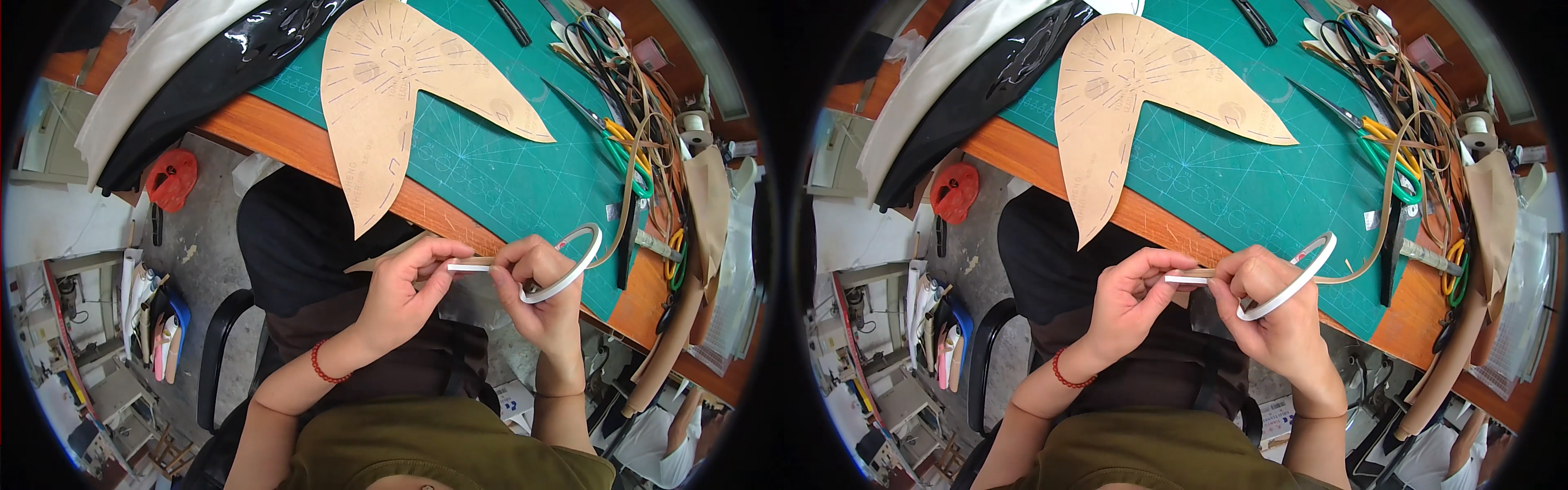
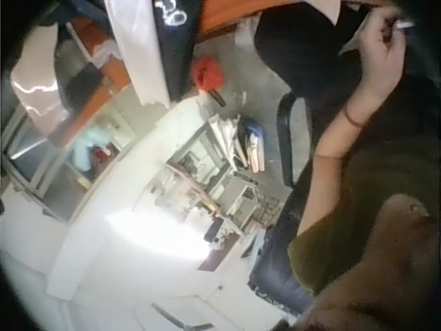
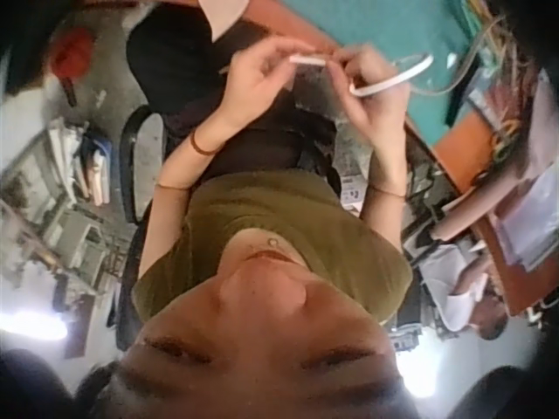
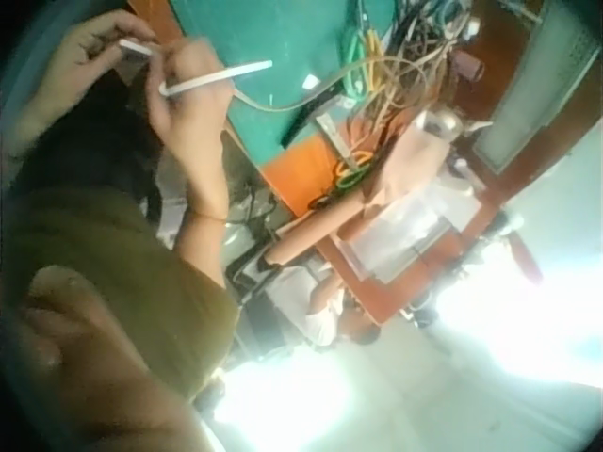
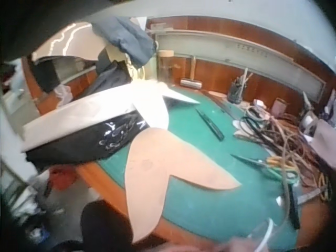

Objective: The person uses green-handled scissors to cut a piece of tan material along a pre-drawn pattern. After cutting, they compare the piece to a white paper template. They then handle a roll of white tape and a strip of tan material, preparing them for the next step.

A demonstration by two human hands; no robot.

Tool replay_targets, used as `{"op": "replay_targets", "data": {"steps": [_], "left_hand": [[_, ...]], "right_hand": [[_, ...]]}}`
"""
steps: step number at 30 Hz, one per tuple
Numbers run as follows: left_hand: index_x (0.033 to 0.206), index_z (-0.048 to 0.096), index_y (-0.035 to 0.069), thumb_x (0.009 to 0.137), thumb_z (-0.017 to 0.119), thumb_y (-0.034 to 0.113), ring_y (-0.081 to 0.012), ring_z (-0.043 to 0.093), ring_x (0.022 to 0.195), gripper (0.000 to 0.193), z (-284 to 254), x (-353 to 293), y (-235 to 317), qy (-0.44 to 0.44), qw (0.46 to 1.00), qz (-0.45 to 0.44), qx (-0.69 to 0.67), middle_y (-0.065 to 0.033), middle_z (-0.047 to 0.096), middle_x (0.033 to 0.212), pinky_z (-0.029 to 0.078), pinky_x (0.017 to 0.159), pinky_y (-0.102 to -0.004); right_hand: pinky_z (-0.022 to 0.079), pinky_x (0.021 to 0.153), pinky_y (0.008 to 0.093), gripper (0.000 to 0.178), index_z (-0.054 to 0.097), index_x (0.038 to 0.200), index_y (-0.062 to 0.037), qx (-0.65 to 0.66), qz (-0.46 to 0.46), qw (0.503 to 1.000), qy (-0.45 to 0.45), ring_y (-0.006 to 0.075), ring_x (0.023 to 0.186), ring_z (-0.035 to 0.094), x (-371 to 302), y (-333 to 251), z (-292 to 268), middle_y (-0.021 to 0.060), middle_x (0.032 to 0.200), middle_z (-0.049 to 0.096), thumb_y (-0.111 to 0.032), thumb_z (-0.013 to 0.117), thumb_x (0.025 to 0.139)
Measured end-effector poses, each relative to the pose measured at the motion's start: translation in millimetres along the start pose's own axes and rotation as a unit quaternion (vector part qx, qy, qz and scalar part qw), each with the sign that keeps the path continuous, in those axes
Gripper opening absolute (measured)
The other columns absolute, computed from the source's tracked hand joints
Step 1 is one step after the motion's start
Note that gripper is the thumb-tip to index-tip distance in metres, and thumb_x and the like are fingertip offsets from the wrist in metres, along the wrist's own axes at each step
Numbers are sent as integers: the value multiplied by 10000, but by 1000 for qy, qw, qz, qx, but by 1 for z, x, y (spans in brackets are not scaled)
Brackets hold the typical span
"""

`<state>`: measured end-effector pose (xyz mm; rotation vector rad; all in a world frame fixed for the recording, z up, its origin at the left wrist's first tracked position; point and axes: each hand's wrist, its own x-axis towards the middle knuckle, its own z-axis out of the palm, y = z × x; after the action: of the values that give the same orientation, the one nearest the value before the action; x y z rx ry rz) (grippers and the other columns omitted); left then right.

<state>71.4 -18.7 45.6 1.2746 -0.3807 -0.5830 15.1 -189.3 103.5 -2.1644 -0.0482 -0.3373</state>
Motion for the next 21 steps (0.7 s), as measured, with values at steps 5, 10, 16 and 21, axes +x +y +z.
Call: {"op": "replay_targets", "data": {"steps": [5,10,16,21], "left_hand": [[1103,596,-58,949,517,-4,-103,643,919,181,-3,1,1,-20,998,-30,-51,-76,655,983,513,790,-222],[1105,595,-52,947,523,0,-103,639,937,182,-6,2,1,-34,997,-46,-56,-78,653,1012,512,804,-222],[1094,594,-45,930,535,-25,-103,633,958,176,-7,2,-3,-43,994,-51,-88,-73,648,1033,510,838,-232],[1088,572,-45,922,532,-43,-108,628,977,171,-7,2,0,-47,993,-66,-87,-86,641,1053,503,877,-242]], "right_hand": [[413,512,320,292,423,690,-51,-28,10,1000,9,230,582,549,-1,1,-1,86,740,615,71,687,714],[382,536,327,286,428,690,-65,-62,9,998,0,226,568,514,-3,3,-4,59,749,618,44,691,713],[377,541,320,281,430,682,-70,-52,9,999,-3,214,567,506,-2,4,-5,53,743,617,40,686,713],[380,535,310,276,429,678,-64,15,46,999,20,202,565,500,-5,7,-4,63,732,612,54,674,721]]}}
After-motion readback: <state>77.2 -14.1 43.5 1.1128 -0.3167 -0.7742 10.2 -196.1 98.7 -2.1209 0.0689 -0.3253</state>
